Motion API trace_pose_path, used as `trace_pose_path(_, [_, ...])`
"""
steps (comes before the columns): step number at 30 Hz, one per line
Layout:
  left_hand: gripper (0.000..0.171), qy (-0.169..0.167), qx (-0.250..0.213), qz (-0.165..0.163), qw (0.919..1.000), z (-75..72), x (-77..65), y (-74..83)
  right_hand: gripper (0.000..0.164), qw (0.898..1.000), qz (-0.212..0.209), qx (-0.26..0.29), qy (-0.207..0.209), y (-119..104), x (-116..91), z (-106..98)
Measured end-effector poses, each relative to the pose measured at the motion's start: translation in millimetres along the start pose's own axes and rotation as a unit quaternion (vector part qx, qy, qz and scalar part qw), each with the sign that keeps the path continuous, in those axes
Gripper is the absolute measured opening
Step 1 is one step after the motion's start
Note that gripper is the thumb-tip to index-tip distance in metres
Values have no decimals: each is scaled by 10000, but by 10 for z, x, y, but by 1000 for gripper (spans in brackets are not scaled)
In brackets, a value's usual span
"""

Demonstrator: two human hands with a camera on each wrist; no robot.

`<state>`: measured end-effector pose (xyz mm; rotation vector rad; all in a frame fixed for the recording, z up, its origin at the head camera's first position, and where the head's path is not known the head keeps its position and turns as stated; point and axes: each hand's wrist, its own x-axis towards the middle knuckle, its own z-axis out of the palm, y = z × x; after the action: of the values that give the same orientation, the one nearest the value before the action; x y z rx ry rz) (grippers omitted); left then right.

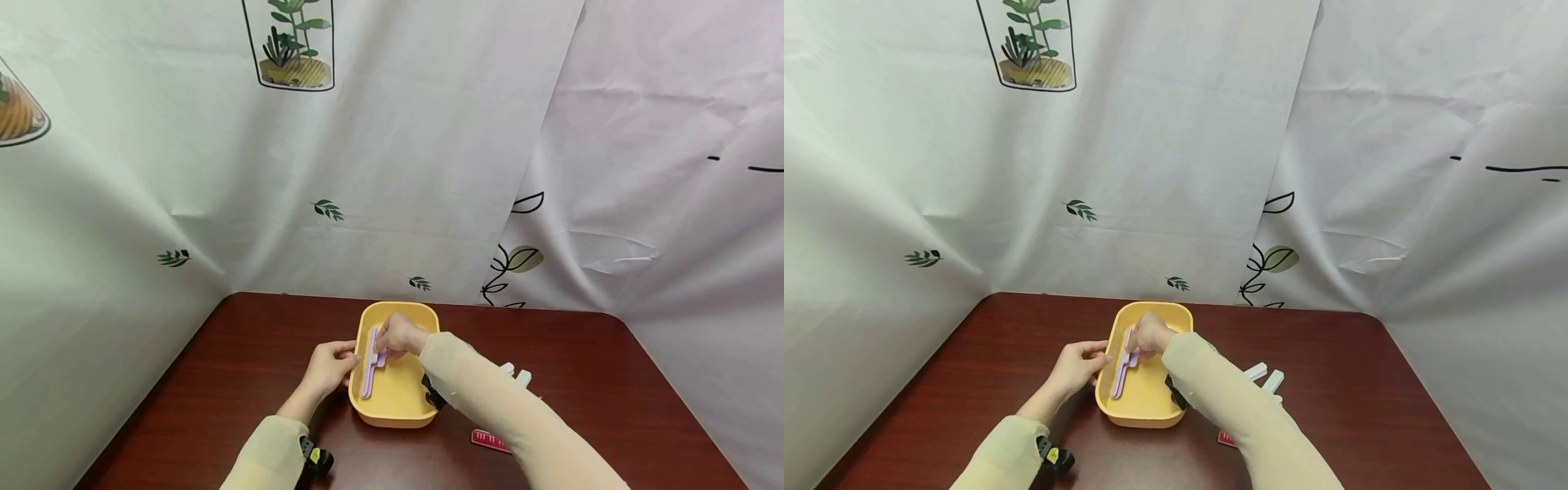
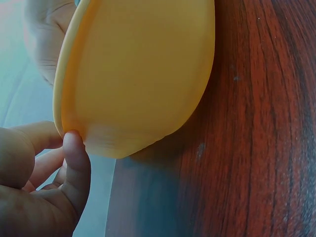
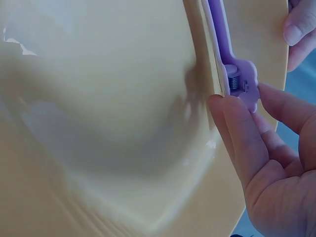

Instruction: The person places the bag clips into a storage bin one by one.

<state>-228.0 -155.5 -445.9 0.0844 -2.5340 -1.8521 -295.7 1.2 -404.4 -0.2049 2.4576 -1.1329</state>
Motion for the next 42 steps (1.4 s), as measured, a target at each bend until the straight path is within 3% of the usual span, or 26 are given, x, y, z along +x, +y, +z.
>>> trace_pose_path(14, [38,-9,-5,21,10000,8,-24,21,6,9998,181,-35,-44,33,32,62])
trace_pose_path(25, [38,31,-53,14,10000,12,-5,-1,13,9971,541,-528,31,18,52,71])
trace_pose_path(42, [37,43,-53,57,10000,13,-2,-27,15,9954,432,-815,-265,-18,5,38])
